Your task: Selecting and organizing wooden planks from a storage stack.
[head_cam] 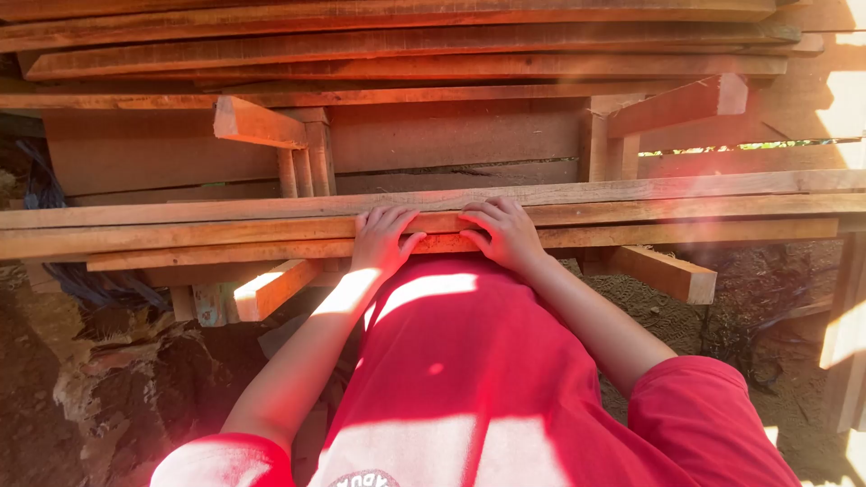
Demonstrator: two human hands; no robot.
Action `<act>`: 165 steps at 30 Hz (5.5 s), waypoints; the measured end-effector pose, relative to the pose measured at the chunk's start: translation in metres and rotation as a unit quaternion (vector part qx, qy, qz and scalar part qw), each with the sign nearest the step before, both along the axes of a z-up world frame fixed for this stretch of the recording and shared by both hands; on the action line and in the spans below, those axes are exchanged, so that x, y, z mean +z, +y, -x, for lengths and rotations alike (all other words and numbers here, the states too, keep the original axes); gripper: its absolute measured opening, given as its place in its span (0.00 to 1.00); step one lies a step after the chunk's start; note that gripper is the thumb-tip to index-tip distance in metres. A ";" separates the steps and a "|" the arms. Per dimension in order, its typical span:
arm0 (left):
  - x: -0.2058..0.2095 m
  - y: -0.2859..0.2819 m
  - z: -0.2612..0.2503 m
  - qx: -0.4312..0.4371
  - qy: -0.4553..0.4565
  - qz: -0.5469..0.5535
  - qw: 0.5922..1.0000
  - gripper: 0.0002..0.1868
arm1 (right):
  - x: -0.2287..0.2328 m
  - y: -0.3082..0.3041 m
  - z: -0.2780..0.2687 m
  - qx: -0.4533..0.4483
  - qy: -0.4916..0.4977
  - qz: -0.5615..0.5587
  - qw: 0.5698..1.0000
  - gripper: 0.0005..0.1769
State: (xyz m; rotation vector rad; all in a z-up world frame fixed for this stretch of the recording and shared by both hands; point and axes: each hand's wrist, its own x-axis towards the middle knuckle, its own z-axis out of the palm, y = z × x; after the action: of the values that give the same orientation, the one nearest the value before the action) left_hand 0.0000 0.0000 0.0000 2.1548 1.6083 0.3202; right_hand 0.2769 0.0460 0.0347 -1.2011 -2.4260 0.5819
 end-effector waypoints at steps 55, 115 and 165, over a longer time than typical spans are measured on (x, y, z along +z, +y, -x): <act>-0.023 -0.013 -0.006 -0.054 0.122 -0.205 0.970 0.51 | -0.029 0.089 0.075 0.057 -0.303 0.422 0.853 0.55; -0.002 -0.013 -0.006 -0.033 0.048 -0.167 0.984 0.44 | -0.014 0.047 0.039 -0.016 -0.196 0.270 0.943 0.33; -0.020 0.223 0.078 0.071 0.081 -0.038 0.993 0.22 | -0.054 0.199 -0.034 -0.110 -0.037 -0.185 0.976 0.16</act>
State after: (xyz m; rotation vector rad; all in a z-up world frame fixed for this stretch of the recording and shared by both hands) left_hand -0.0783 0.2233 -0.0199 2.1745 1.8742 0.2592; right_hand 0.3112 0.2446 -0.0190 -1.3187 -2.2822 0.0163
